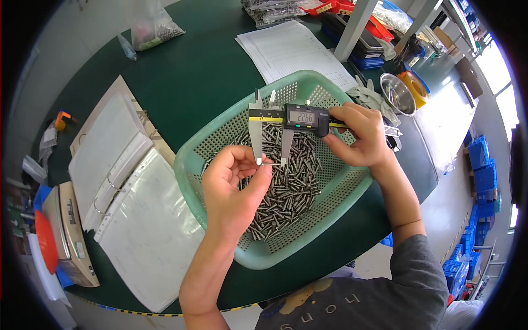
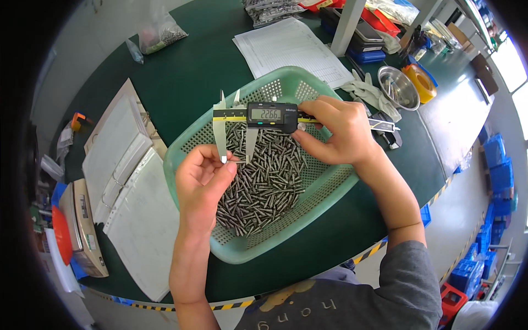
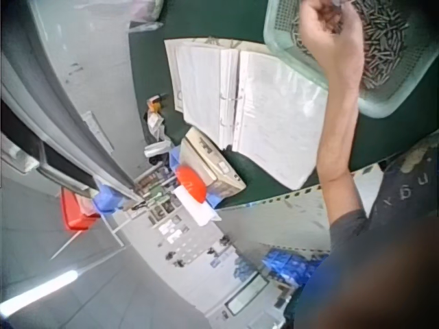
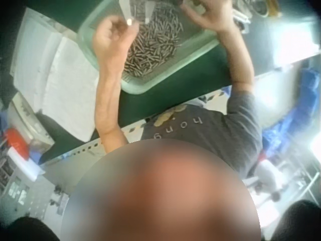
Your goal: The recorder uses a digital caliper to measure the dimensions of small metal pins at a quality control workstation.
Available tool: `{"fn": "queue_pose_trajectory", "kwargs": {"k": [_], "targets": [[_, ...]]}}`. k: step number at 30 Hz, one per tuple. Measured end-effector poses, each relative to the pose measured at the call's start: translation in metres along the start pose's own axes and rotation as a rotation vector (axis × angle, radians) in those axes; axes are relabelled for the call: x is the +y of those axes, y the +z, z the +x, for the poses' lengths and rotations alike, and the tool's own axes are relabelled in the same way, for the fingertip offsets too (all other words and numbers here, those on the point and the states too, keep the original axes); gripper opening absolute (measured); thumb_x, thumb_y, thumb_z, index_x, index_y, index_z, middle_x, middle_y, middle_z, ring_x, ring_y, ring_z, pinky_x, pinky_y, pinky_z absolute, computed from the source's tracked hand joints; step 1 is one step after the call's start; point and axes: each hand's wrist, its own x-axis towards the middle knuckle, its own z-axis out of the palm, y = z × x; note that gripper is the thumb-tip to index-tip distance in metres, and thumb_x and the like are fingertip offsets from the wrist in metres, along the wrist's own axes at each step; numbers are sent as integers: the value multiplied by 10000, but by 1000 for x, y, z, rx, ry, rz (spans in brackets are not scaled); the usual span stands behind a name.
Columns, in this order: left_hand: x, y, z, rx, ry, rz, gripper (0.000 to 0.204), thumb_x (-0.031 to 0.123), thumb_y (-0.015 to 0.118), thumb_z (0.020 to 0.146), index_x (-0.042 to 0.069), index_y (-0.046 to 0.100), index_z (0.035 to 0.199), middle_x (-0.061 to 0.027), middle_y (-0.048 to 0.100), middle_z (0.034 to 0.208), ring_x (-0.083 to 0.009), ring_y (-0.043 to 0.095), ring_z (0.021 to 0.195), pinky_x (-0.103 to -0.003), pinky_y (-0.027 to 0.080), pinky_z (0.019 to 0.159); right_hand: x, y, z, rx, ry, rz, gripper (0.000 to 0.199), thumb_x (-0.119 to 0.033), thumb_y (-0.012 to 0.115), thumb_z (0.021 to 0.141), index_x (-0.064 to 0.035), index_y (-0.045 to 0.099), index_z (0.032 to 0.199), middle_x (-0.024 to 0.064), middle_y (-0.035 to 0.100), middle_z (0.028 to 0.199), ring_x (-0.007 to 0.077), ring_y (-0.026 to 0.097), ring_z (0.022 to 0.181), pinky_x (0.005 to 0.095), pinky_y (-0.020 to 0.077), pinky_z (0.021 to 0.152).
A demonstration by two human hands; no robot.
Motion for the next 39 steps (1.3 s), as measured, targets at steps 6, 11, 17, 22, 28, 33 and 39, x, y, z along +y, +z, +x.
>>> {"fn": "queue_pose_trajectory", "kwargs": {"k": [6,11,17,22,28,33,39], "targets": [[1,-2,-2,-37,-10,-180,142,7,621,798,-4,528,905,-50,589,885,-89,552,800,-209,457,720,-7,0,0,16,31,-21,313,-146,717,664,-2,601,917,95,581,704,239,571,535,280,449,472],[-2,-5,0,102,46,98,186,-7,629,748,14,534,906,-41,586,888,-115,547,786,-248,441,707,-9,0,3,26,-3,-112,391,-86,683,690,16,560,1047,112,563,720,238,572,554,295,460,492],[-3,-3,7,311,540,958,219,-35,605,612,34,560,814,-82,502,869,-269,494,862,-359,390,757,-8,2,6,198,7,-24,368,-41,691,693,16,569,1035,95,564,694,189,563,543,260,448,481],[-1,8,1,-132,401,1200,177,18,686,582,47,595,731,-71,510,846,-264,498,864,-355,378,764,-3,7,2,225,42,46,359,-57,714,661,4,587,991,77,571,695,181,553,522,252,439,465],[1,16,-1,-287,402,1409,207,78,740,557,68,638,737,-53,499,813,-255,490,819,-364,367,721,4,8,-2,232,11,79,350,-99,728,642,-17,600,957,78,572,697,210,546,503,279,424,435],[-6,15,-5,-257,394,1453,159,57,722,581,68,654,724,-41,506,755,-242,503,752,-366,369,683,0,9,-2,220,15,59,332,-118,723,643,-24,601,937,73,559,666,215,548,505,296,420,427],[-6,20,-5,-249,466,1562,117,80,711,599,63,649,696,-51,504,739,-238,507,731,-360,373,662,-1,9,-3,215,46,86,326,-124,719,650,-27,602,939,72,563,666,220,563,523,301,435,438]]}}
